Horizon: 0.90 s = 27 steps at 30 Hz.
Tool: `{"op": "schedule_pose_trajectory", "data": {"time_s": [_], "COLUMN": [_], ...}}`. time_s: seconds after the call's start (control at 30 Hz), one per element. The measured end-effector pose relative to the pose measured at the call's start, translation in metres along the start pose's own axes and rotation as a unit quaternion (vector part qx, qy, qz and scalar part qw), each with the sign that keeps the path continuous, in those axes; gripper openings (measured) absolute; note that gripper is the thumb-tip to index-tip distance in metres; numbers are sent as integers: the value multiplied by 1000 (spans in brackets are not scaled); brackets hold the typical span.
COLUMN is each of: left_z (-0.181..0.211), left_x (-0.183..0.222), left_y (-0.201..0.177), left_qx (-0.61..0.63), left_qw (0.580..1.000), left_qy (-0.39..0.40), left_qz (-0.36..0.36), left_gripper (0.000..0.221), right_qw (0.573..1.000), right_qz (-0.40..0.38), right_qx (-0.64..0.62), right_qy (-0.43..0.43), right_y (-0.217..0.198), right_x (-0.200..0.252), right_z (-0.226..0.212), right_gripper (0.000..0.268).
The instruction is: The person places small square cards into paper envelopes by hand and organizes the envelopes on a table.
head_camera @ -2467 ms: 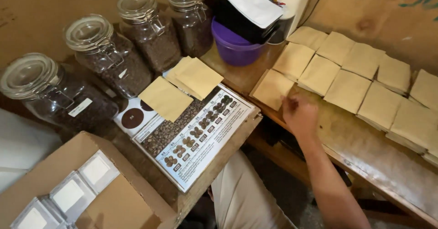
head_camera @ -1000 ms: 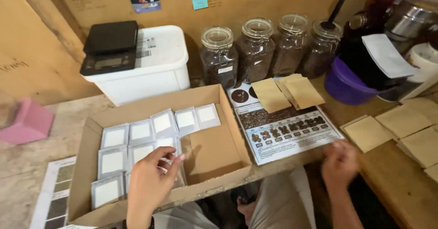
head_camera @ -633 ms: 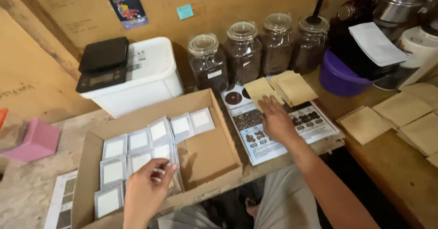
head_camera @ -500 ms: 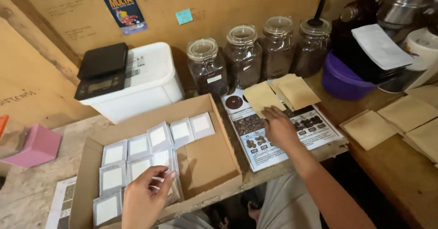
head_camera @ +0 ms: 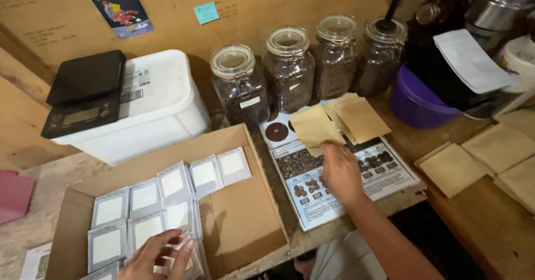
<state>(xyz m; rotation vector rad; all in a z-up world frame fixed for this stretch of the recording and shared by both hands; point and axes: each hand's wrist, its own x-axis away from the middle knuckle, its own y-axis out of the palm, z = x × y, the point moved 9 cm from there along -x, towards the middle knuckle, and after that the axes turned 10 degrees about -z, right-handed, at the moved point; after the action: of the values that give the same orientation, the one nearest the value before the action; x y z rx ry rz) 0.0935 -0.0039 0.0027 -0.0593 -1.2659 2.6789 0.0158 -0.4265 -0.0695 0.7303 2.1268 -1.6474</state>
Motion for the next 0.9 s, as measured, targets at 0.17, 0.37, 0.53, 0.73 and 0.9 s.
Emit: {"op": "schedule_pose_trajectory", "data": {"time_s": [0.17, 0.37, 0.53, 0.73, 0.9], "left_z": [-8, -16, -7, 56, 158], "left_x": [-7, -11, -15, 17, 92], "left_y": [2, 5, 0, -31, -77], "left_qx": [-8, -25, -13, 61, 165], "left_qw": [1000, 999, 992, 969, 943], "left_qy": [15, 46, 115, 239, 285], "left_qz": [18, 15, 41, 31, 44], "left_gripper": [29, 27, 27, 17, 12], "right_qw": [993, 992, 990, 995, 992], "right_qz": [-1, 41, 54, 88, 27], "right_qx": [21, 9, 24, 25, 18], "right_qy": [115, 115, 130, 43, 120], "right_y": [-15, -31, -26, -38, -30], "right_x": [15, 14, 20, 17, 17], "right_z": [11, 7, 16, -6, 4], "right_gripper": [22, 31, 29, 27, 29]}}
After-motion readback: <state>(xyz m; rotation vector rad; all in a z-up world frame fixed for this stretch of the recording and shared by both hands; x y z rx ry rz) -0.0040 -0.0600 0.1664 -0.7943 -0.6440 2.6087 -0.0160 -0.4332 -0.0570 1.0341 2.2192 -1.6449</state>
